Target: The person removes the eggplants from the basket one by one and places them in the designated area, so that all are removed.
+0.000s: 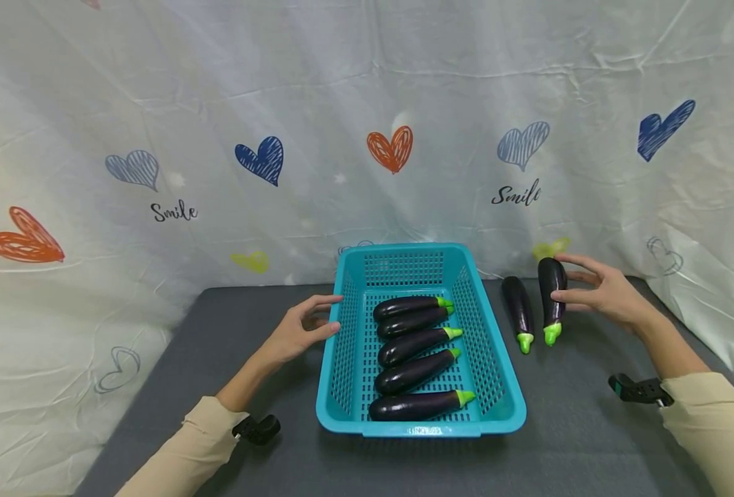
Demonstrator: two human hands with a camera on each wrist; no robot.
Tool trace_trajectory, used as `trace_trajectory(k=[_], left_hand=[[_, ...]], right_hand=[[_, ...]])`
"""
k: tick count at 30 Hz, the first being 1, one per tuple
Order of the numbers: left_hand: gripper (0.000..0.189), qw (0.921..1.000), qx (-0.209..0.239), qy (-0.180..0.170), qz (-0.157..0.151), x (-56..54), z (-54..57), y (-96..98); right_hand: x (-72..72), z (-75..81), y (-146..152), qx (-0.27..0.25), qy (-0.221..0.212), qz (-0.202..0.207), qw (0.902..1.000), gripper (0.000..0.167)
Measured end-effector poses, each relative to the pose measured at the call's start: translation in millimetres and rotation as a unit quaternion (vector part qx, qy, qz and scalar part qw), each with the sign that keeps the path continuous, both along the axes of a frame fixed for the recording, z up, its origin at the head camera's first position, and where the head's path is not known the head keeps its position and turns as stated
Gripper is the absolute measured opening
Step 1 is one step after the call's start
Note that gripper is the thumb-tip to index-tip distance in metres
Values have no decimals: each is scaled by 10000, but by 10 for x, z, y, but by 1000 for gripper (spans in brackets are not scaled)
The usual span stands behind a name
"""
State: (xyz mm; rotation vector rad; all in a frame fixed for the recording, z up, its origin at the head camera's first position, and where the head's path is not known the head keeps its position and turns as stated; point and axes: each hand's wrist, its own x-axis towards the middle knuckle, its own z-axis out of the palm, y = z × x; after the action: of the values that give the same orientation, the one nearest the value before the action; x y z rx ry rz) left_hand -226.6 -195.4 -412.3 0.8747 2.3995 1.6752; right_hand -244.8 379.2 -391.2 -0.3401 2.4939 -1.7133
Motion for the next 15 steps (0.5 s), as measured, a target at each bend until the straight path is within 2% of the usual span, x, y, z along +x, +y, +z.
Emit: trace_trajectory(k=[15], left_hand=[[51,9999,79,43,-84,-1,-3,-1]], right_hand=[[-119,-187,55,352,-444,-89,9984,88]])
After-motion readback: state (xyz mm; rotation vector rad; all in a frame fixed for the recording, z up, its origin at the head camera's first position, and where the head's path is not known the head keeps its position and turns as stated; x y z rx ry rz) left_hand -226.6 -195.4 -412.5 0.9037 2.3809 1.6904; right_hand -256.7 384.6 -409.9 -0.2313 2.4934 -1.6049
